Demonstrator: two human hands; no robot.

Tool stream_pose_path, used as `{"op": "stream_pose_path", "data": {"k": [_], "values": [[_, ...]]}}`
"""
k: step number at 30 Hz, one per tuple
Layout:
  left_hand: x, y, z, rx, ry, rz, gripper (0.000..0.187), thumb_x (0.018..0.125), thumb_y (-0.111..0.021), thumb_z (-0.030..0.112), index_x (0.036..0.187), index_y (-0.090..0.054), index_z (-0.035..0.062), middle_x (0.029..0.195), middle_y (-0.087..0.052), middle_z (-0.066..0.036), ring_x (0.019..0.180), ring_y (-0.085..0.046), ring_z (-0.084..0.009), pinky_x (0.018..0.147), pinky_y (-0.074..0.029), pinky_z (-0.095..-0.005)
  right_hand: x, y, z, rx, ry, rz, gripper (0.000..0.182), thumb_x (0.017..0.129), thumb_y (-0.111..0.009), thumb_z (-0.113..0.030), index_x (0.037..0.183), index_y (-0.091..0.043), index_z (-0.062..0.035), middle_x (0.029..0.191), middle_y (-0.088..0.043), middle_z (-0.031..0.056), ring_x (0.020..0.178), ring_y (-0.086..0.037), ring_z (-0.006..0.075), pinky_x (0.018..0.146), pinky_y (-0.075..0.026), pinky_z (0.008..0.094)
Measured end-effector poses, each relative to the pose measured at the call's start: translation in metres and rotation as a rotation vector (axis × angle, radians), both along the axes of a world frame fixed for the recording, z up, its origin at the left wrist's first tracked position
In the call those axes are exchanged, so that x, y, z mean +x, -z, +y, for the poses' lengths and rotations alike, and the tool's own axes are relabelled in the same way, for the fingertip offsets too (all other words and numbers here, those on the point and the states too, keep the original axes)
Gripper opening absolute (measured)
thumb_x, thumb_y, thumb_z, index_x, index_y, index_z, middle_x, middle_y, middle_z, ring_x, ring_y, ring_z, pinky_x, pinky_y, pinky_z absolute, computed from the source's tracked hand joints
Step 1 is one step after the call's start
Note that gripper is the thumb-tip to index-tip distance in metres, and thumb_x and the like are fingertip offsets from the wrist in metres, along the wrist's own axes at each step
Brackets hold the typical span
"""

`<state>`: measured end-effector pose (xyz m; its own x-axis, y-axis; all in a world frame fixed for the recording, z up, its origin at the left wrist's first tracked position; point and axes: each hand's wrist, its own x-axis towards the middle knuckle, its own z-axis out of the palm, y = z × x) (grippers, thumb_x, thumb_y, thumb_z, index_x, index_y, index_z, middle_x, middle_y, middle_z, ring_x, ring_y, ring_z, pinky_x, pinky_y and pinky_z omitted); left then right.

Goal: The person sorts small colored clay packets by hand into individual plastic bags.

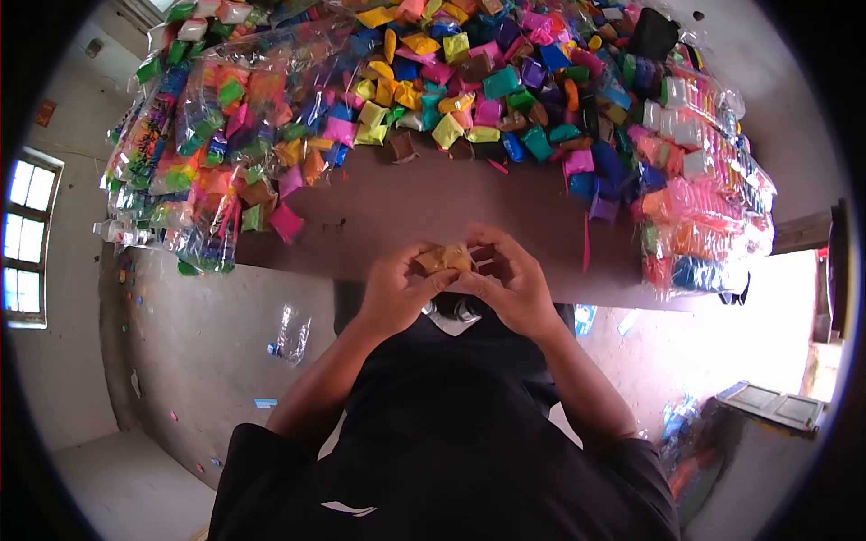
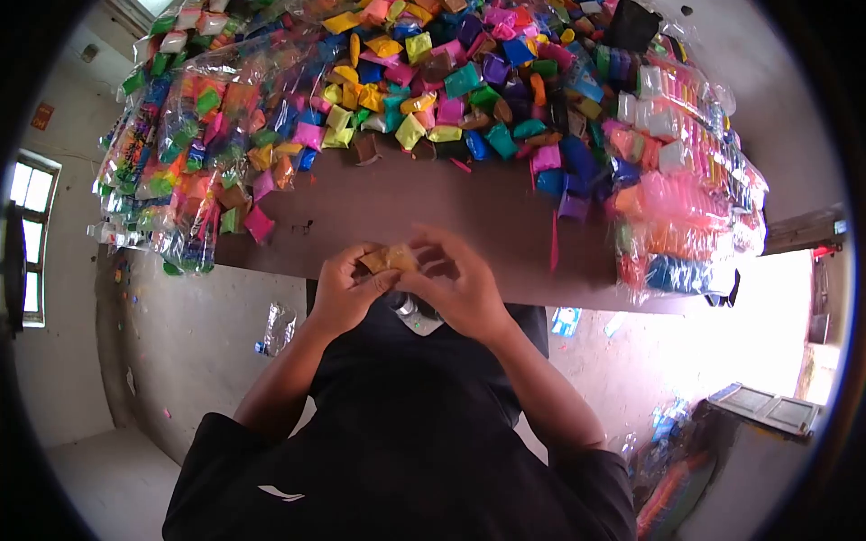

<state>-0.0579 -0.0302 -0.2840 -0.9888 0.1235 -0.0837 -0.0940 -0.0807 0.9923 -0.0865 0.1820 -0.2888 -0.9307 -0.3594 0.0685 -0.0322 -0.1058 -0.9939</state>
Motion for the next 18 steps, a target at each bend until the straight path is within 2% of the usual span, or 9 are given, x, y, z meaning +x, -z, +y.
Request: {"op": "stream_pose_path", "data": {"k": [2, 3, 5, 6, 9, 13, 14, 16, 18], "values": [[0.007, -0.005, -0.006, -0.26, 0.072, 0.07, 0.034, 0.097, -0.076, 0.018, 0.12, -0.064, -0.0041, 0.106, -0.073, -0.01, 0.097, -0.068, -0.0105, 0.086, -0.055, -0.0281, 0.004, 0.009, -0.004, 0.06, -0.042, 0.002, 0.043, 0.094, -0.071, -0.002, 0.135, -0.06, 0.0015, 0.115, -0.067, 0.0084, 0.104, -0.067, 0.0157, 0.09, -0.054, 0.03], [0.01, -0.008, -0.008, -0.249, 0.07, 0.065, 0.034, 0.097, -0.076, 0.018, 0.12, -0.064, -0.0041, 0.106, -0.073, -0.01, 0.097, -0.068, -0.0105, 0.086, -0.055, -0.0281, 0.007, 0.015, -0.006, 0.014, -0.063, -0.038, 0.041, 0.094, -0.072, -0.003, 0.133, -0.061, 0.0012, 0.113, -0.068, 0.0071, 0.102, -0.066, 0.0143, 0.089, -0.054, 0.0293], [0.015, -0.011, -0.013, -0.296, 0.081, 0.169, 0.026, 0.096, -0.076, 0.019, 0.11, -0.069, -0.0024, 0.087, -0.072, -0.004, 0.082, -0.066, -0.0077, 0.076, -0.053, -0.0269, 0.016, 0.018, -0.01, -0.025, -0.091, -0.092, 0.04, 0.094, -0.073, -0.004, 0.132, -0.062, 0.0009, 0.11, -0.068, 0.0058, 0.101, -0.066, 0.0128, 0.088, -0.054, 0.0287], [0.016, -0.007, -0.016, -0.29, 0.076, 0.163, 0.026, 0.096, -0.076, 0.019, 0.11, -0.069, -0.0024, 0.087, -0.072, -0.004, 0.082, -0.066, -0.0077, 0.076, -0.053, -0.0269, 0.019, 0.018, -0.012, -0.011, -0.084, -0.072, 0.037, 0.094, -0.072, -0.004, 0.13, -0.064, 0.0008, 0.109, -0.068, 0.0054, 0.099, -0.065, 0.012, 0.087, -0.054, 0.028], [0.02, 0.005, -0.022, -0.249, 0.16, 0.123, 0.028, 0.097, -0.075, 0.019, 0.114, -0.068, -0.0022, 0.093, -0.073, -0.006, 0.084, -0.066, -0.0079, 0.075, -0.052, -0.0262, 0.026, 0.014, -0.02, -0.016, -0.052, -0.089, 0.033, 0.096, -0.07, -0.003, 0.128, -0.065, 0.0003, 0.106, -0.068, 0.0049, 0.094, -0.065, 0.0108, 0.084, -0.053, 0.0267], [0.021, 0.009, -0.019, -0.055, 0.068, 0.032, 0.032, 0.1, -0.072, 0.021, 0.121, -0.062, -0.001, 0.101, -0.07, -0.007, 0.088, -0.064, -0.0078, 0.077, -0.053, -0.0265, 0.032, 0.02, -0.027, 0.014, 0.035, -0.129, 0.025, 0.098, -0.066, -0.004, 0.123, -0.068, 0.0011, 0.098, -0.069, 0.0042, 0.083, -0.064, 0.0102, 0.077, -0.051, 0.0252], [0.021, 0.01, -0.019, 0.033, 0.079, -0.053, 0.033, 0.101, -0.072, 0.021, 0.122, -0.061, -0.0006, 0.104, -0.069, -0.006, 0.09, -0.064, -0.0079, 0.078, -0.053, -0.0263, 0.034, 0.023, -0.027, 0.014, 0.044, -0.139, 0.025, 0.098, -0.066, -0.004, 0.123, -0.068, 0.0011, 0.098, -0.069, 0.0042, 0.083, -0.064, 0.0102, 0.077, -0.051, 0.0252], [0.021, 0.02, -0.019, 0.092, 0.074, -0.073, 0.031, 0.101, -0.071, 0.021, 0.122, -0.06, -0.0003, 0.104, -0.068, -0.006, 0.09, -0.064, -0.0085, 0.079, -0.054, -0.0263, 0.034, 0.028, -0.025, 0.113, 0.032, -0.128, 0.026, 0.106, -0.061, -0.013, 0.127, -0.067, 0.0013, 0.106, -0.068, 0.0012, 0.098, -0.063, 0.0081, 0.088, -0.051, 0.0256], [0.022, 0.027, -0.016, 0.151, 0.071, -0.097, 0.029, 0.102, -0.07, 0.02, 0.121, -0.06, 0.0001, 0.104, -0.067, -0.005, 0.09, -0.065, -0.0091, 0.079, -0.054, -0.0264, 0.037, 0.028, -0.022, 0.139, 0.052, -0.177, 0.026, 0.107, -0.059, -0.014, 0.125, -0.068, 0.0015, 0.107, -0.069, 0.0012, 0.099, -0.063, 0.0081, 0.089, -0.051, 0.0258]]}}
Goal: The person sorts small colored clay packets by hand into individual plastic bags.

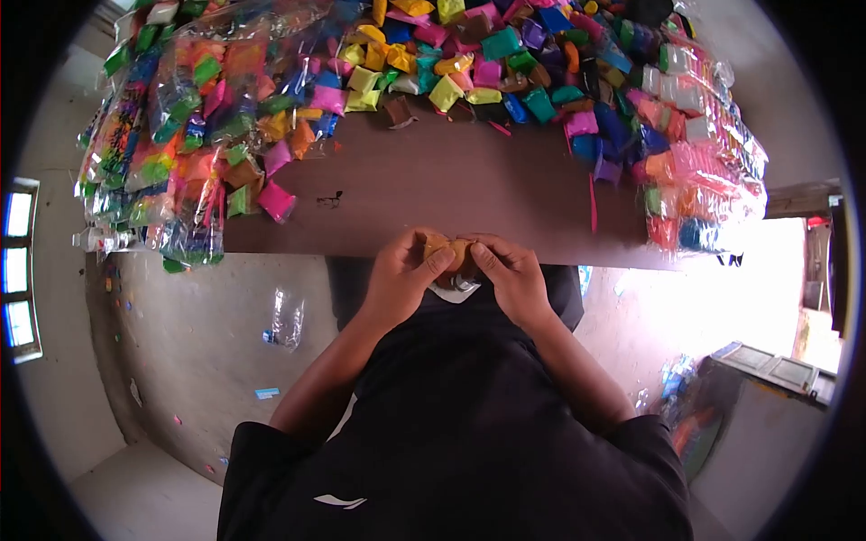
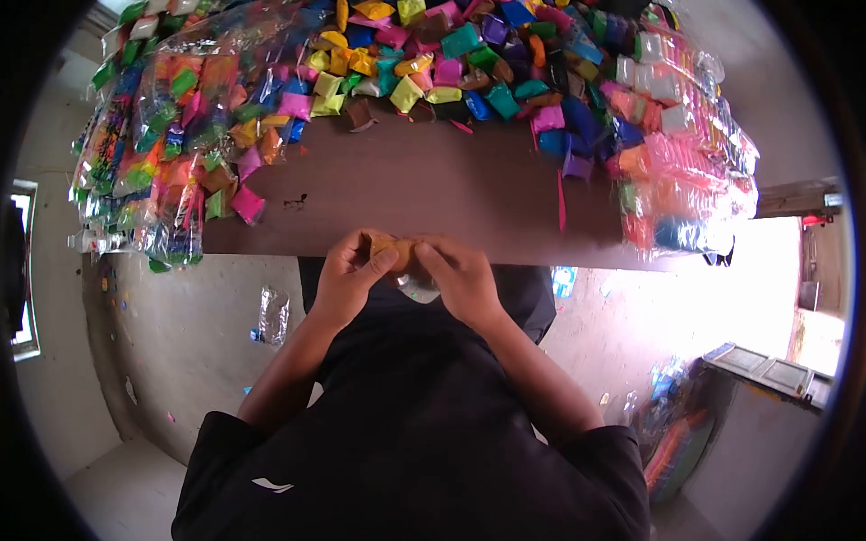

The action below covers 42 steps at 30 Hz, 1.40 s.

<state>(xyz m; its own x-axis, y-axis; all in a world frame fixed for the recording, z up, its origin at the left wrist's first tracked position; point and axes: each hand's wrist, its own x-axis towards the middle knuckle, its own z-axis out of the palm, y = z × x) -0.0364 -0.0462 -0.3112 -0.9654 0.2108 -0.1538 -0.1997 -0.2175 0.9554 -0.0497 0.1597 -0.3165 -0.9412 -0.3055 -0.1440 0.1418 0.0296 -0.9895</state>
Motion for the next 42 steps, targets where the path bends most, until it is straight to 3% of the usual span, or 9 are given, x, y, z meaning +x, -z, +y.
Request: {"op": "stream_pose_path", "data": {"k": [2, 6, 15, 23, 27, 29, 34, 35, 42], "values": [[0.0, 0.002, 0.005, 0.156, -0.069, -0.084, 0.026, 0.102, -0.068, 0.018, 0.119, -0.06, 0.0, 0.105, -0.067, -0.006, 0.094, -0.066, -0.0109, 0.079, -0.055, -0.0257, 0.002, 0.004, 0.001, 0.023, 0.019, -0.051, 0.026, 0.108, -0.057, -0.015, 0.124, -0.068, 0.0017, 0.108, -0.069, 0.0011, 0.099, -0.063, 0.0082, 0.089, -0.051, 0.0259], [-0.003, -0.005, 0.012, 0.281, -0.084, -0.214, 0.025, 0.103, -0.067, 0.017, 0.121, -0.062, 0.001, 0.108, -0.069, -0.006, 0.095, -0.069, -0.0125, 0.081, -0.059, -0.0298, 0.007, 0.009, -0.003, -0.303, 0.206, -0.234, 0.024, 0.107, -0.057, -0.013, 0.12, -0.068, 0.0042, 0.103, -0.069, 0.0018, 0.095, -0.063, 0.0093, 0.085, -0.052, 0.0259], [-0.003, -0.013, 0.017, -0.068, -0.137, -0.074, 0.032, 0.103, -0.068, 0.024, 0.119, -0.066, -0.0039, 0.11, -0.07, -0.007, 0.099, -0.066, -0.0105, 0.091, -0.053, -0.027, 0.011, -0.002, 0.0, -0.263, 0.111, -0.166, 0.02, 0.098, -0.067, -0.004, 0.114, -0.066, 0.0075, 0.099, -0.071, 0.0082, 0.088, -0.069, 0.0136, 0.083, -0.057, 0.029], [-0.011, -0.021, 0.022, 0.269, -0.061, -0.031, 0.054, 0.102, -0.068, 0.014, 0.149, -0.047, -0.0009, 0.129, -0.065, -0.012, 0.114, -0.063, -0.0171, 0.094, -0.052, -0.0313, 0.009, -0.006, 0.002, -0.505, 0.209, -0.343, 0.011, 0.104, -0.063, -0.011, 0.106, -0.066, -0.0013, 0.094, -0.07, 0.0076, 0.084, -0.07, 0.0171, 0.08, -0.06, 0.0337], [-0.016, -0.015, 0.008, 0.263, 0.049, -0.063, 0.061, 0.1, -0.069, 0.011, 0.153, -0.041, 0.0021, 0.133, -0.064, -0.012, 0.117, -0.063, -0.019, 0.096, -0.053, -0.0329, 0.01, -0.007, 0.008, -0.557, 0.176, -0.495, 0.013, 0.104, -0.064, -0.014, 0.106, -0.065, -0.001, 0.094, -0.069, 0.0095, 0.081, -0.07, 0.0194, 0.078, -0.059, 0.0338], [-0.019, -0.014, 0.006, 0.275, 0.099, -0.028, 0.059, 0.102, -0.066, 0.013, 0.155, -0.042, 0.0084, 0.144, -0.059, -0.016, 0.104, -0.064, -0.014, 0.083, -0.052, -0.0266, 0.009, -0.015, 0.008, -0.559, 0.152, -0.537, 0.017, 0.104, -0.063, -0.015, 0.108, -0.063, 0.0006, 0.094, -0.069, 0.0109, 0.081, -0.07, 0.02, 0.079, -0.058, 0.0335], [-0.015, -0.017, 0.015, 0.325, 0.046, -0.056, 0.044, 0.105, -0.061, 0.017, 0.147, -0.05, 0.0073, 0.129, -0.065, -0.009, 0.098, -0.064, -0.0122, 0.078, -0.053, -0.0247, -0.002, -0.012, 0.015, -0.712, 0.2, -0.399, 0.029, 0.107, -0.058, -0.019, 0.132, -0.059, -0.0028, 0.114, -0.066, 0.0084, 0.103, -0.065, 0.0178, 0.091, -0.056, 0.0359], [-0.014, -0.017, 0.016, 0.348, 0.029, -0.075, 0.039, 0.107, -0.059, 0.018, 0.143, -0.052, 0.007, 0.122, -0.066, -0.006, 0.097, -0.065, -0.0119, 0.076, -0.053, -0.025, -0.005, -0.014, 0.017, -0.689, 0.185, -0.383, 0.033, 0.106, -0.057, -0.013, 0.137, -0.056, -0.0002, 0.12, -0.062, 0.0058, 0.102, -0.063, 0.0155, 0.086, -0.055, 0.0315], [-0.007, -0.005, 0.012, 0.345, 0.023, -0.196, 0.026, 0.108, -0.057, 0.02, 0.129, -0.062, 0.0054, 0.112, -0.067, -0.004, 0.095, -0.066, -0.0127, 0.069, -0.058, -0.0321, -0.017, -0.009, 0.024, -0.317, -0.098, -0.164, 0.031, 0.104, -0.058, -0.005, 0.135, -0.06, 0.0005, 0.116, -0.063, 0.0052, 0.099, -0.063, 0.0118, 0.086, -0.054, 0.0272]]}}
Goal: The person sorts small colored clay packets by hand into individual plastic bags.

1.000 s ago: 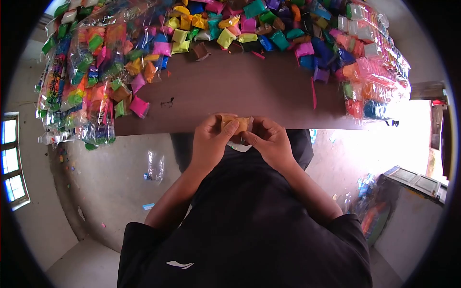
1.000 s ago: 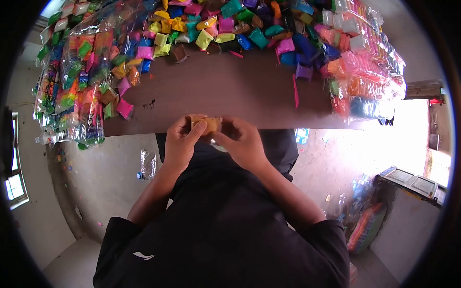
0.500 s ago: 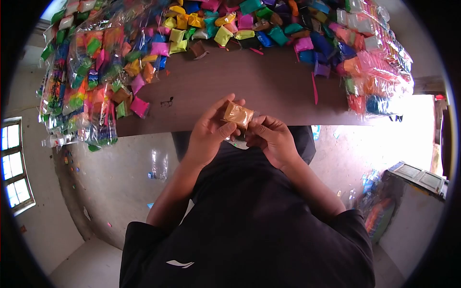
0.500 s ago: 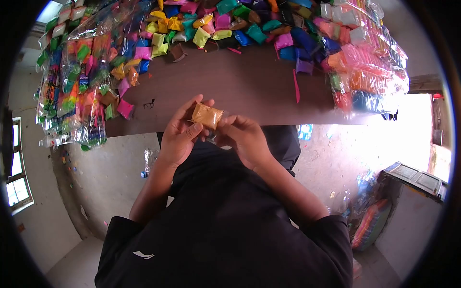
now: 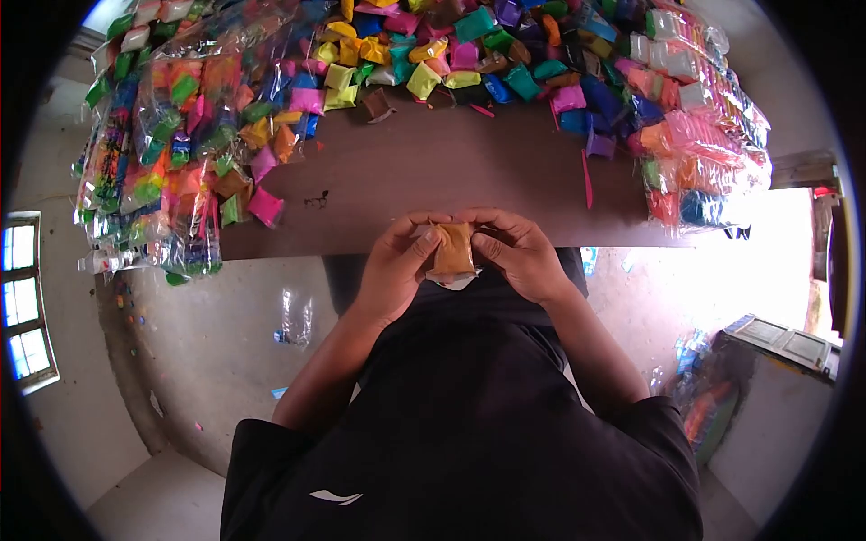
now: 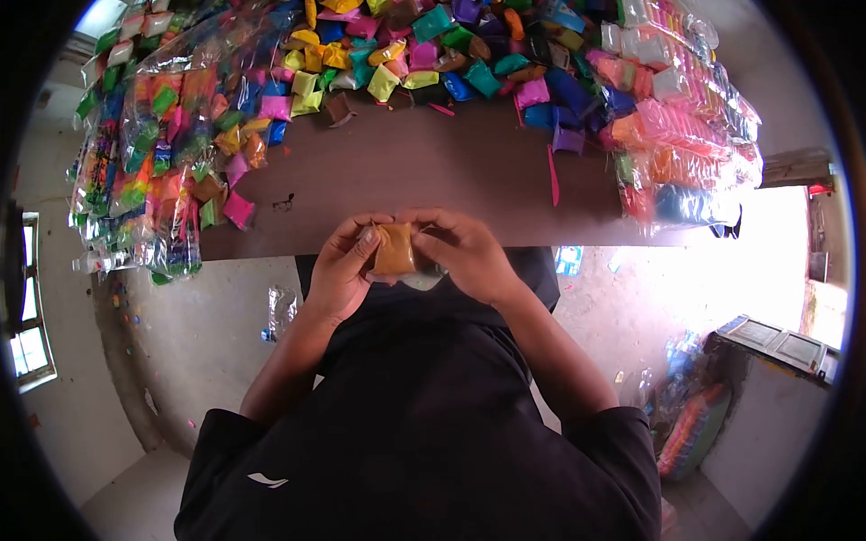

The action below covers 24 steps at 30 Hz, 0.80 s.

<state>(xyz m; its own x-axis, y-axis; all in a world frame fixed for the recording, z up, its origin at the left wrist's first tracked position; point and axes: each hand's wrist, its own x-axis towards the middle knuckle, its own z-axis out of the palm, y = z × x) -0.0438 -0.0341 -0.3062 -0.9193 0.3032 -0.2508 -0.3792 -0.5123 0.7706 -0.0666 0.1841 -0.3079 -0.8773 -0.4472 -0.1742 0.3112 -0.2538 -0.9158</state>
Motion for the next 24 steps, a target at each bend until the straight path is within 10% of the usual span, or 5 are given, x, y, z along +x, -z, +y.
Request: {"op": "stream_pose_path", "data": {"k": [12, 24], "values": [[0.012, 0.013, 0.002, 0.272, -0.03, -0.201, 0.019, 0.103, -0.066, 0.015, 0.118, -0.07, 0.004, 0.107, -0.07, -0.007, 0.091, -0.067, -0.0147, 0.082, -0.057, -0.032, 0.002, 0.014, 0.003, -0.147, -0.038, -0.212, 0.011, 0.1, -0.067, -0.006, 0.109, -0.067, -0.0005, 0.114, -0.067, 0.0066, 0.104, -0.066, 0.0175, 0.095, -0.055, 0.0333], [0.001, 0.024, 0.006, 0.23, -0.226, -0.064, 0.016, 0.103, -0.065, 0.02, 0.108, -0.07, 0.0056, 0.101, -0.071, -0.003, 0.094, -0.069, -0.0146, 0.087, -0.057, -0.0328, 0.005, 0.007, -0.023, 0.064, 0.206, 0.028, 0.009, 0.1, -0.066, -0.005, 0.103, -0.068, 0.0032, 0.093, -0.071, 0.003, 0.084, -0.065, 0.0088, 0.078, -0.053, 0.0237]]}}
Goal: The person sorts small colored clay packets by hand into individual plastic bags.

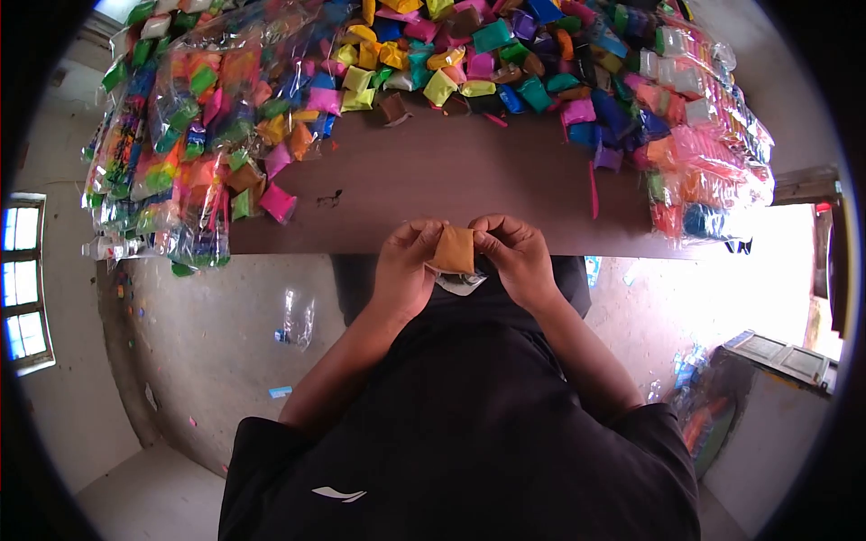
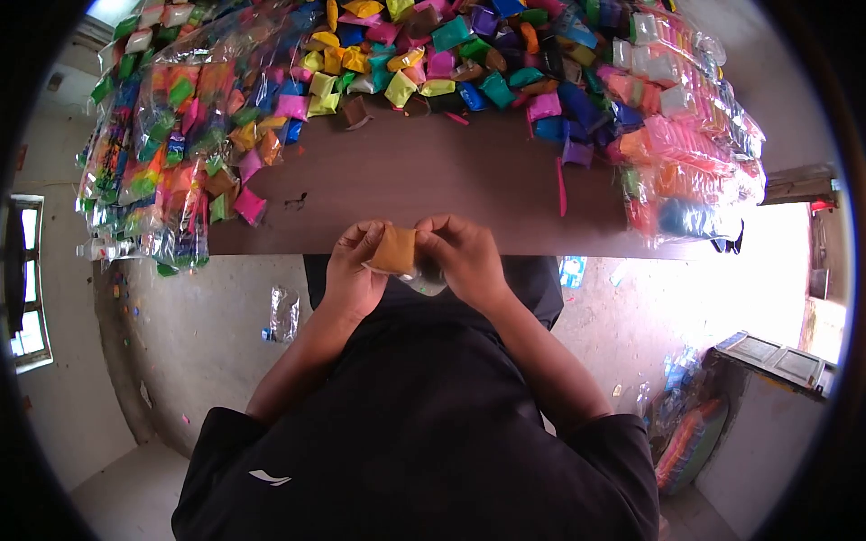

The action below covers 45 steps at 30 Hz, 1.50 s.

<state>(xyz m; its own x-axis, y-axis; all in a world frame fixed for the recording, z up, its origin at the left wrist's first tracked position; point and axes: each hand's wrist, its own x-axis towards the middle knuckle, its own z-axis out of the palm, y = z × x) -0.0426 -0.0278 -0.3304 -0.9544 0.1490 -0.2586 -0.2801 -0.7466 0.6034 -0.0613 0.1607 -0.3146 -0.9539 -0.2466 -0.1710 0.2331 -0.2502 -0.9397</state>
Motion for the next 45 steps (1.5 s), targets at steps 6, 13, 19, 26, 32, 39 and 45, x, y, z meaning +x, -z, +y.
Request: {"op": "stream_pose_path", "data": {"k": [6, 13, 19, 26, 32, 39, 45], "values": [[0.005, -0.007, -0.02, -0.039, -0.026, 0.085, 0.022, 0.106, -0.058, 0.012, 0.124, -0.067, 0.0035, 0.103, -0.07, -0.006, 0.096, -0.069, -0.0166, 0.087, -0.058, -0.0355, -0.018, 0.007, 0.008, 0.181, 0.066, 0.108, 0.009, 0.103, -0.063, -0.005, 0.104, -0.066, 0.0033, 0.096, -0.069, 0.0054, 0.086, -0.066, 0.012, 0.082, -0.055, 0.0267], [0.0, -0.01, -0.024, -0.651, 0.058, 0.293, 0.032, 0.103, -0.06, 0.001, 0.135, -0.058, -0.0037, 0.103, -0.071, -0.012, 0.095, -0.069, -0.0151, 0.088, -0.059, -0.0319, -0.037, 0.022, 0.006, 0.442, 0.001, 0.233, 0.006, 0.102, -0.063, -0.001, 0.103, -0.066, 0.004, 0.094, -0.07, 0.0058, 0.087, -0.068, 0.012, 0.082, -0.055, 0.0269], [-0.014, 0.013, -0.038, -0.929, 0.033, 0.27, 0.025, 0.102, -0.062, 0.0, 0.127, -0.063, -0.0043, 0.104, -0.073, -0.011, 0.087, -0.072, -0.0139, 0.081, -0.059, -0.0263, -0.058, 0.029, -0.008, 0.542, 0.003, 0.311, 0.009, 0.095, -0.068, -0.003, 0.103, -0.07, 0.002, 0.09, -0.073, 0.0075, 0.084, -0.069, 0.0142, 0.078, -0.054, 0.0291], [-0.042, 0.022, -0.071, -1.46, -0.171, 0.397, 0.022, 0.097, -0.067, 0.002, 0.119, -0.069, 0.0028, 0.099, -0.072, -0.008, 0.081, -0.07, -0.0112, 0.073, -0.057, -0.0281, -0.064, 0.034, -0.029, 0.649, -0.003, 0.397, 0.013, 0.093, -0.069, -0.006, 0.104, -0.073, -0.0003, 0.099, -0.074, 0.0178, 0.086, -0.073, 0.0273, 0.076, -0.055, 0.036], [-0.127, 0.011, -0.076, -1.602, -0.3, 0.478, 0.031, 0.094, -0.069, 0.008, 0.126, -0.067, 0.0081, 0.123, -0.064, -0.013, 0.1, -0.068, -0.0244, 0.081, -0.056, -0.0358, -0.053, 0.039, -0.027, 0.692, 0.089, 0.488, 0.012, 0.089, -0.069, 0.002, 0.1, -0.071, -0.0003, 0.101, -0.074, 0.0141, 0.093, -0.072, 0.0299, 0.083, -0.054, 0.0358], [-0.196, 0.029, -0.061, -2.001, -0.298, 0.733, 0.04, 0.091, -0.075, 0.02, 0.128, -0.064, 0.0072, 0.128, -0.063, -0.017, 0.11, -0.066, -0.0339, 0.09, -0.056, -0.0422, -0.042, 0.043, -0.018, 0.689, 0.146, 0.635, 0.011, 0.089, -0.067, 0.004, 0.098, -0.071, -0.0001, 0.098, -0.074, 0.0124, 0.092, -0.073, 0.0265, 0.081, -0.056, 0.0338], [-0.17, 0.017, -0.047, -1.038, -0.181, 0.328, 0.026, 0.098, -0.07, 0.015, 0.114, -0.067, -0.0047, 0.099, -0.072, -0.01, 0.083, -0.069, -0.0141, 0.07, -0.059, -0.0295, -0.025, 0.051, 0.006, 0.533, 0.189, 0.255, 0.01, 0.091, -0.067, -0.001, 0.099, -0.072, 0.002, 0.089, -0.073, 0.0132, 0.082, -0.072, 0.0213, 0.074, -0.055, 0.0333]]}}
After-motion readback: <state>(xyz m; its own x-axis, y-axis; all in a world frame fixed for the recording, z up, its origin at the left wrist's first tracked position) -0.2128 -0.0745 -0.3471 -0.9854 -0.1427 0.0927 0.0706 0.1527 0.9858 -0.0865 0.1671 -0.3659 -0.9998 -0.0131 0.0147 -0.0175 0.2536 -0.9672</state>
